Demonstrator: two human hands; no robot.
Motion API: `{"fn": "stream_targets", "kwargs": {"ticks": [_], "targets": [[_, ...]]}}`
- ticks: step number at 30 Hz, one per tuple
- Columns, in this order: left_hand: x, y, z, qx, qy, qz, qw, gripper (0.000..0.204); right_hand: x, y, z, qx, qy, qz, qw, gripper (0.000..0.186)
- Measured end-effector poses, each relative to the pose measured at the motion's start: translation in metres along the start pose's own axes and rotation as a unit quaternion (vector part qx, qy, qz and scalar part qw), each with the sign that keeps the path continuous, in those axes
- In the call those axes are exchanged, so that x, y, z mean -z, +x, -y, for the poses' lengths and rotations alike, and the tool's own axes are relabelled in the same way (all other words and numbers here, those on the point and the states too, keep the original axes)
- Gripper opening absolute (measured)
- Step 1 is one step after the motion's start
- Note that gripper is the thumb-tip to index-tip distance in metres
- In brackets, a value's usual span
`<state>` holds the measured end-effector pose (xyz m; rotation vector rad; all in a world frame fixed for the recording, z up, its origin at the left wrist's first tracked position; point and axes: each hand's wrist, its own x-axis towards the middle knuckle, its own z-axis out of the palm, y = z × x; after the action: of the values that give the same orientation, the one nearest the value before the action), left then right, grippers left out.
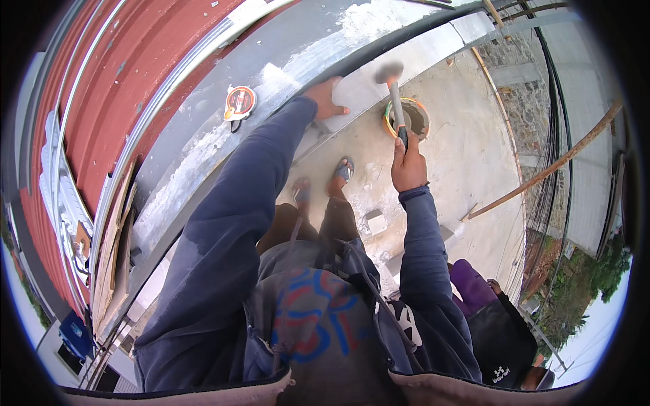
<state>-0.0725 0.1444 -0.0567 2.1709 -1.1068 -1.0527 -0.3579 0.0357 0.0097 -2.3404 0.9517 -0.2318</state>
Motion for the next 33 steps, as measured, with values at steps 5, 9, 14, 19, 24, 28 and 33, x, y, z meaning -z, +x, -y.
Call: {"fn": "stream_targets", "kwargs": {"ticks": [5,9,14,19,24,28,33], "targets": [[0.003,-0.004,-0.009,0.022,-0.008,-0.001,1.0,0.109,-0.011,-0.009,-0.007,-0.016,-0.029,-0.015,0.999,0.043],[0.002,0.007,-0.001,0.002,-0.005,-0.007,1.0,0.11,-0.015,-0.002,-0.016,-0.052,0.068,0.007,0.996,0.047],[0.005,0.006,0.0,0.001,-0.003,-0.014,1.0,0.108,-0.067,-0.039,0.015,-0.291,0.513,-0.108,0.8,0.035],[0.002,0.006,-0.004,-0.024,0.009,-0.015,1.0,0.108,-0.146,-0.015,0.006,-0.468,0.739,-0.122,0.47,0.036],[0.004,0.005,-0.001,-0.012,0.004,-0.001,1.0,0.11,-0.195,-0.013,0.007,-0.466,0.756,-0.006,0.459,0.034],[0.003,0.004,-0.005,-0.002,0.023,-0.01,1.0,0.109,-0.189,-0.015,0.035,-0.501,0.757,-0.094,0.41,0.032],[0.001,0.009,-0.002,-0.01,0.026,-0.017,0.999,0.107,-0.185,-0.035,0.036,-0.466,0.738,0.026,0.488,0.032]]}}
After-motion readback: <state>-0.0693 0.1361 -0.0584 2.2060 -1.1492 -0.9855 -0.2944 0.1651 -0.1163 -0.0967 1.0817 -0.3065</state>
